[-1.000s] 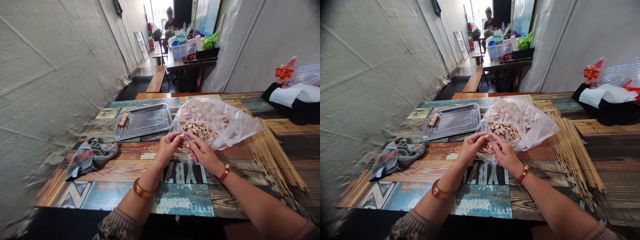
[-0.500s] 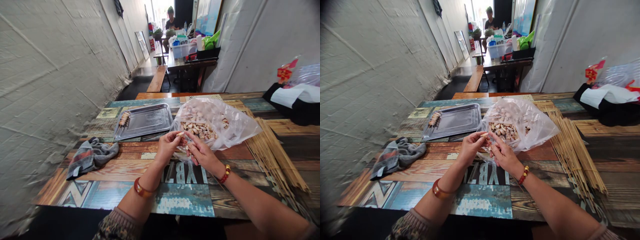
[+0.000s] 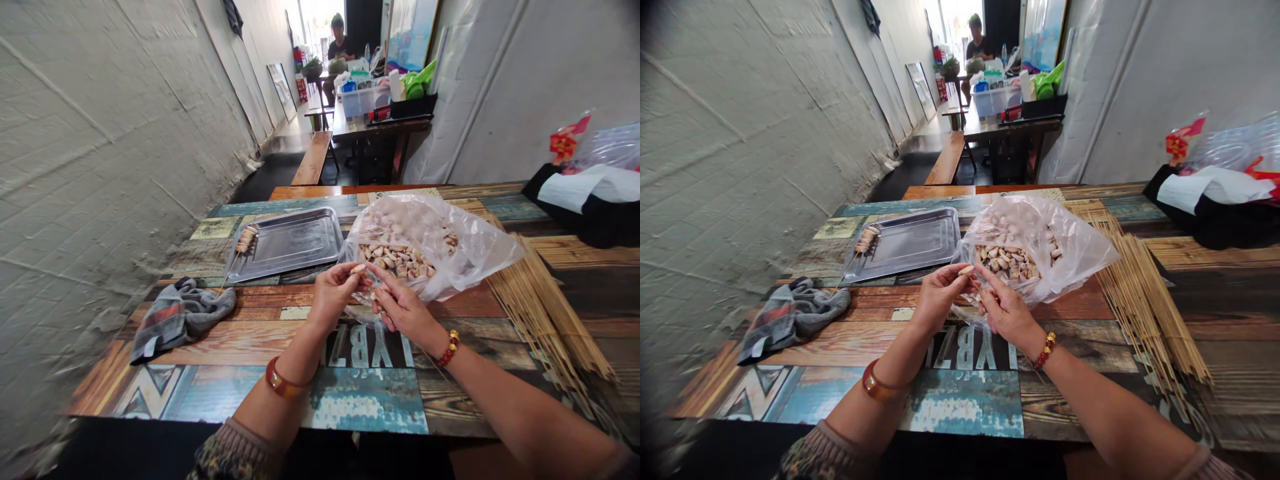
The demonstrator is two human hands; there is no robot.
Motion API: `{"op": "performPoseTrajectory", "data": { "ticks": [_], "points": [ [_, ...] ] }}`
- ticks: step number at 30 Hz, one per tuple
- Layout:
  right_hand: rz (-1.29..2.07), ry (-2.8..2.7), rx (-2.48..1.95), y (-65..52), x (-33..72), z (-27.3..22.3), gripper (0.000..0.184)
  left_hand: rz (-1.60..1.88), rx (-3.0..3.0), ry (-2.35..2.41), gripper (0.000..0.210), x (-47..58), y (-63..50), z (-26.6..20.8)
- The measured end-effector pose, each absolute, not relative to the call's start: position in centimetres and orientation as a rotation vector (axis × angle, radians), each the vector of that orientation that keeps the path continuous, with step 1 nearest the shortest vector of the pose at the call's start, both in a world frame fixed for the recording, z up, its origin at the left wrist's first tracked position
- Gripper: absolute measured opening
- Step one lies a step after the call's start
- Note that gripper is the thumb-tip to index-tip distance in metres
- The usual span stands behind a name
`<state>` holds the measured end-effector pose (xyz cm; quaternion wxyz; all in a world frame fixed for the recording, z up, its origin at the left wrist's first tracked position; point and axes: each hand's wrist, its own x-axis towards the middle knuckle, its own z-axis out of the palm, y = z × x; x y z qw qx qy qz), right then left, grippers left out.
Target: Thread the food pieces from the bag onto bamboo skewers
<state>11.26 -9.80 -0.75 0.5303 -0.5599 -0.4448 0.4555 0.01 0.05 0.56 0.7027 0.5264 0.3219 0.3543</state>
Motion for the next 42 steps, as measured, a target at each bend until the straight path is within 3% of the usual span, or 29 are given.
{"op": "performPoseTrajectory", "data": {
  "ticks": [32, 42],
  "points": [
    [0.835, -1.179, -1.454, -9.7, 11.0, -1.5, 0.051, 0.799, 1.243, 0.744, 0.024, 0.3, -0.3, 0.0],
    [0.774, -1.132, -1.484, -9.3, 10.3, -1.9, 0.039, 0.828, 1.263, 0.764, 0.02, 0.6, -0.6, -0.4]
  ]
}}
